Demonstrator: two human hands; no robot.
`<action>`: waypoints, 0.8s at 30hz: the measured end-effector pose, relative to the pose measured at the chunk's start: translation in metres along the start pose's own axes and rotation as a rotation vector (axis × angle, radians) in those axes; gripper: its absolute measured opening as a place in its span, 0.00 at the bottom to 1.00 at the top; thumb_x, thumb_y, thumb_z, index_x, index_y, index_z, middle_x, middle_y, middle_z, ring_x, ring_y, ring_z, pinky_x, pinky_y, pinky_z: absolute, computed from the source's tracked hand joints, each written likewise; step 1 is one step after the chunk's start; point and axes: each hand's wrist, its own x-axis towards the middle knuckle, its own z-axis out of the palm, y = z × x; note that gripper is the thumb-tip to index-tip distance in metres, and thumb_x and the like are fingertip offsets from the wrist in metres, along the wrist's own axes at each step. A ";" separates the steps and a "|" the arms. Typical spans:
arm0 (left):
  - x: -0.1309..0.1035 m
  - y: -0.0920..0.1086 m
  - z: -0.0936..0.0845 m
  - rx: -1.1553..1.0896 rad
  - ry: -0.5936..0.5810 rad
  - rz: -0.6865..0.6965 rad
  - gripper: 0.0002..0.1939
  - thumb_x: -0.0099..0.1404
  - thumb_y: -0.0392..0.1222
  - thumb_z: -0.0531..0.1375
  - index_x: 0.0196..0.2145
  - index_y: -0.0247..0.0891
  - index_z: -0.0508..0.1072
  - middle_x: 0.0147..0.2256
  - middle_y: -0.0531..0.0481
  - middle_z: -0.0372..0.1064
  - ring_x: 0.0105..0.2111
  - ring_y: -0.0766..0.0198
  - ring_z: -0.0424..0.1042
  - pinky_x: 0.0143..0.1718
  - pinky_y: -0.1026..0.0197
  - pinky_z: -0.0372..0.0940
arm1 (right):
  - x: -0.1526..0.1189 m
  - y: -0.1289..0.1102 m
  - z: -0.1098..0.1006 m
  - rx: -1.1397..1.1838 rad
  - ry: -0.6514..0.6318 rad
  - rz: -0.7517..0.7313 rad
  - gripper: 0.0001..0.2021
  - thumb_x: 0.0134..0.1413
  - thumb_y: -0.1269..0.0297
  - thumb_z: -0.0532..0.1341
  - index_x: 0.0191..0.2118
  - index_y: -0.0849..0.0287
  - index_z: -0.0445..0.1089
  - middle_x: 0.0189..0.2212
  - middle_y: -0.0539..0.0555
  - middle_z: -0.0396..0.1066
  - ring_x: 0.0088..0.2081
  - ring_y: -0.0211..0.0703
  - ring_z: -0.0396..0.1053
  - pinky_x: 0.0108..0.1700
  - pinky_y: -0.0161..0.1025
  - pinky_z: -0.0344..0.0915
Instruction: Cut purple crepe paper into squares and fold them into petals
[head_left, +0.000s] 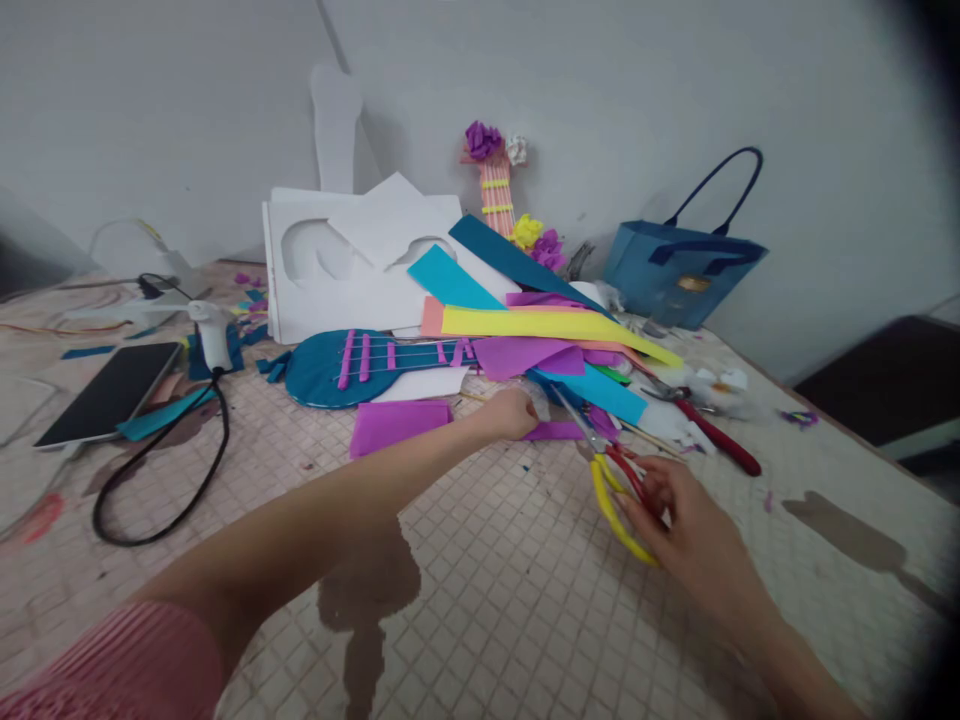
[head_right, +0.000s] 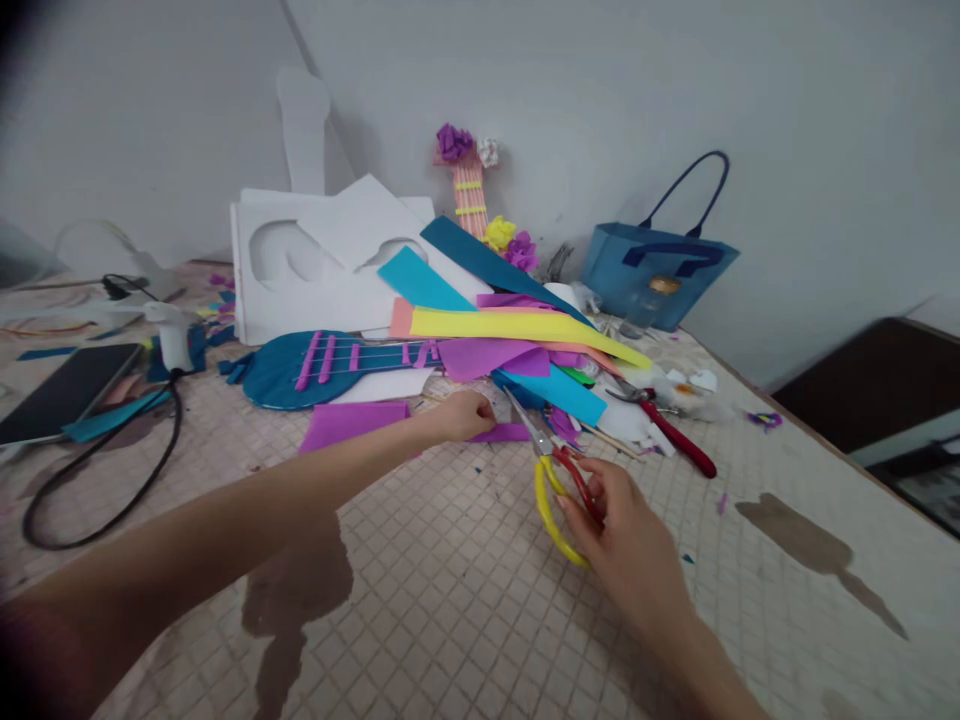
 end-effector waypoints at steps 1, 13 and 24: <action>0.000 0.000 0.001 0.020 -0.026 -0.006 0.16 0.67 0.45 0.57 0.49 0.35 0.68 0.48 0.44 0.66 0.44 0.57 0.70 0.43 0.51 0.68 | 0.002 -0.002 0.004 -0.016 -0.021 -0.036 0.23 0.55 0.48 0.53 0.51 0.58 0.61 0.36 0.58 0.70 0.32 0.49 0.71 0.31 0.42 0.66; -0.012 0.013 -0.001 0.155 -0.057 -0.070 0.16 0.67 0.44 0.57 0.50 0.35 0.67 0.48 0.44 0.66 0.44 0.58 0.70 0.44 0.50 0.68 | 0.004 -0.005 0.025 -0.266 -0.045 -0.213 0.22 0.60 0.54 0.51 0.58 0.53 0.60 0.40 0.58 0.70 0.34 0.50 0.73 0.29 0.43 0.68; -0.023 -0.003 0.003 0.121 0.098 -0.005 0.15 0.67 0.44 0.57 0.48 0.34 0.68 0.47 0.44 0.67 0.44 0.58 0.70 0.44 0.50 0.68 | 0.006 -0.005 0.025 -0.348 -0.121 -0.262 0.21 0.62 0.57 0.50 0.58 0.54 0.60 0.42 0.58 0.68 0.34 0.49 0.73 0.28 0.43 0.68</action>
